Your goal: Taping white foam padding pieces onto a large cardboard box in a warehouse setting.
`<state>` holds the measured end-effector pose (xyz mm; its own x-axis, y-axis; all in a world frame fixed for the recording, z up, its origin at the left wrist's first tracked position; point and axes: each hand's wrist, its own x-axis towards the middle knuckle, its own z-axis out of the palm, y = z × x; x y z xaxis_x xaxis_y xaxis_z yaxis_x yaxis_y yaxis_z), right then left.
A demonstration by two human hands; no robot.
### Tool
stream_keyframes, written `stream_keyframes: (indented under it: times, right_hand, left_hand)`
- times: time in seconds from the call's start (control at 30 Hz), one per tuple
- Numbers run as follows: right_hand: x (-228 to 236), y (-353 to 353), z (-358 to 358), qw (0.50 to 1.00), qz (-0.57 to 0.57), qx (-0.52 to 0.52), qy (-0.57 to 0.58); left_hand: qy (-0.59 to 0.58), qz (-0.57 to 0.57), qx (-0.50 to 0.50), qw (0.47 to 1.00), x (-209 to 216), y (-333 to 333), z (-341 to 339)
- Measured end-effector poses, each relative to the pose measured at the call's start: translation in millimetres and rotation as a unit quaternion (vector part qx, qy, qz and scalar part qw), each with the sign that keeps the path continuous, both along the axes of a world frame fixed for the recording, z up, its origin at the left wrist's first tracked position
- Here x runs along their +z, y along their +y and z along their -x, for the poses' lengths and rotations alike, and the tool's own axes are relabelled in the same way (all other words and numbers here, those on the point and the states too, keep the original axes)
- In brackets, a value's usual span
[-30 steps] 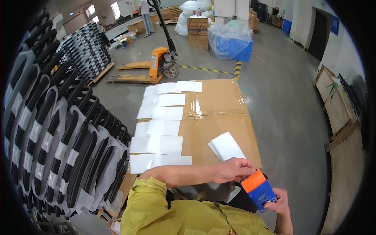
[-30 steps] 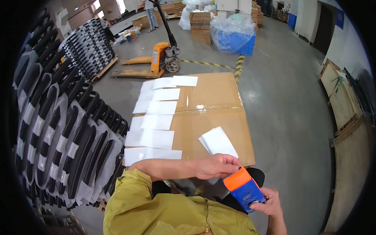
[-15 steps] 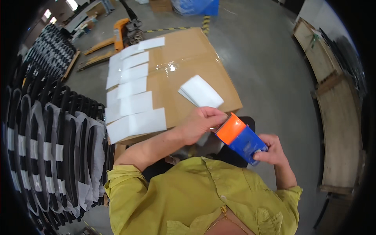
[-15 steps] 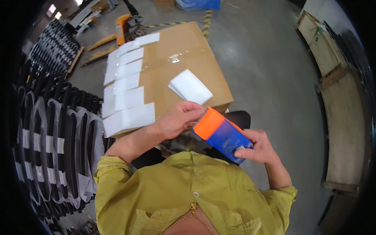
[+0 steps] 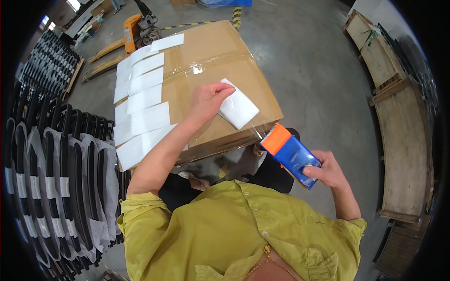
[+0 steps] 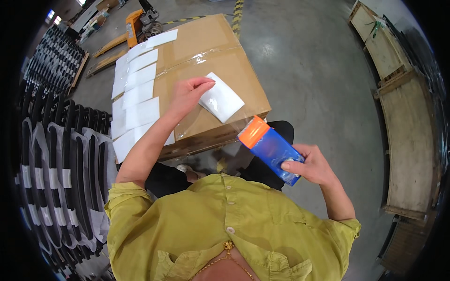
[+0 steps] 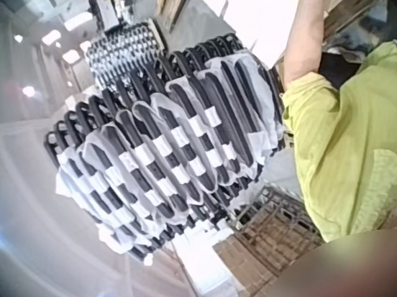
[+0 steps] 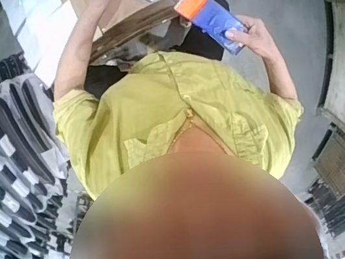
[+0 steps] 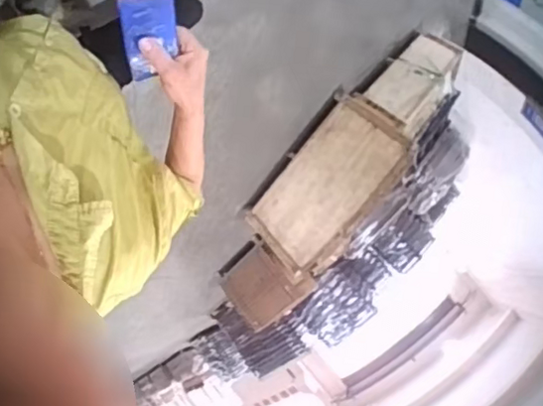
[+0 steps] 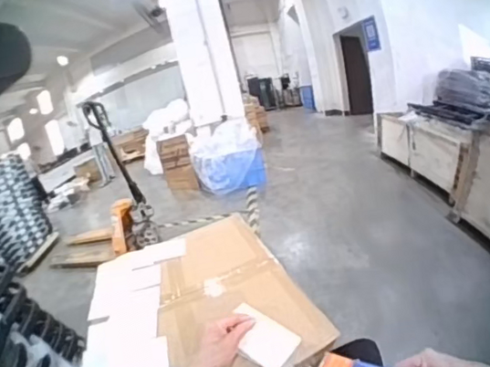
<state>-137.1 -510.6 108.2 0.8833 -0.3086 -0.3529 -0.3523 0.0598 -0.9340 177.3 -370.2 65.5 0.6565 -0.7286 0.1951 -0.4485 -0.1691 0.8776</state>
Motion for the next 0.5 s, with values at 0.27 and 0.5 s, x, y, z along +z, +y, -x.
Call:
stream_keyframes:
  times: [0.27, 0.5]
  right_hand:
    - [-6.6, -9.0, -44.5, 1.000, -0.009, -0.008, 0.023]
    - [-8.7, -2.1, -44.5, 0.997, -0.061, -0.010, 0.042]
  left_hand:
    - [-0.334, -0.080, 0.092, 0.935, -51.1, -22.9, -25.9]
    - [0.106, -0.012, 0.091, 0.990, -21.3, 41.0, 25.2]
